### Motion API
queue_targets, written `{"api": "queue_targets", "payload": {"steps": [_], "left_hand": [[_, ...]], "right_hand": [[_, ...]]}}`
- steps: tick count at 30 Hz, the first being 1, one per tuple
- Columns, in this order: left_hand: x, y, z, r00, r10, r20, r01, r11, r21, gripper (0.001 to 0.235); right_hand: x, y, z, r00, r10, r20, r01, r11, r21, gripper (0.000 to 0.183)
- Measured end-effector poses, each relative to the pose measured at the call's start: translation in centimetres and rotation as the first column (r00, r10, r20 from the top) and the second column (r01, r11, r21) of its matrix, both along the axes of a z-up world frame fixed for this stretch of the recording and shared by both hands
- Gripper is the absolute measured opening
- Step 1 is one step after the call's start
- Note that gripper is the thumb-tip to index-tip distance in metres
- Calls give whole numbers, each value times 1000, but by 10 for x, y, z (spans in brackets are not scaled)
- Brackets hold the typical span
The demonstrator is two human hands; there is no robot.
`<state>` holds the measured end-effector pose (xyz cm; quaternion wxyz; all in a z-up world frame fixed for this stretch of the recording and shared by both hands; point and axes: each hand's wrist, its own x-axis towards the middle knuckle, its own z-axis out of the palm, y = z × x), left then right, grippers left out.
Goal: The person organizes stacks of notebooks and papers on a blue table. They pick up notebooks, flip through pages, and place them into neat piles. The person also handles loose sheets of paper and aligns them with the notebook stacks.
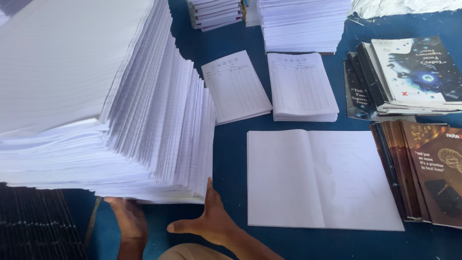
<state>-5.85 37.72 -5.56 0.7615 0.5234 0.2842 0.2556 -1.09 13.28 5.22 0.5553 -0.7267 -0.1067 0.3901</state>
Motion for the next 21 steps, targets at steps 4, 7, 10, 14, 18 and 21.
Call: {"api": "queue_targets", "payload": {"steps": [4, 7, 10, 14, 18, 21], "left_hand": [[-4, 1, 0, 997, -16, 80, 12, 999, 47, 97], [-8, -4, 6, 997, -26, 72, 22, 997, 68, 97], [-14, -9, 15, 998, -8, 56, 5, 998, 67, 95], [-18, -18, 28, 998, -33, 53, 31, 999, 31, 95], [-26, -26, 37, 985, -86, 149, 57, 980, 190, 94], [-28, -29, 38, 986, -67, 154, 36, 979, 199, 94]], "right_hand": [[-9, 0, 0, 1000, -18, 7, 18, 1000, -3, 156], [-13, -2, 1, 1000, -11, -10, 11, 1000, 1, 155], [-17, -2, 4, 998, 7, -66, -7, 1000, -2, 155], [-23, -7, 7, 995, 26, -98, -26, 1000, 2, 155], [-28, -11, 6, 992, 67, -105, -66, 998, 9, 155], [-31, -12, 2, 993, 79, -92, -77, 997, 27, 153]]}}
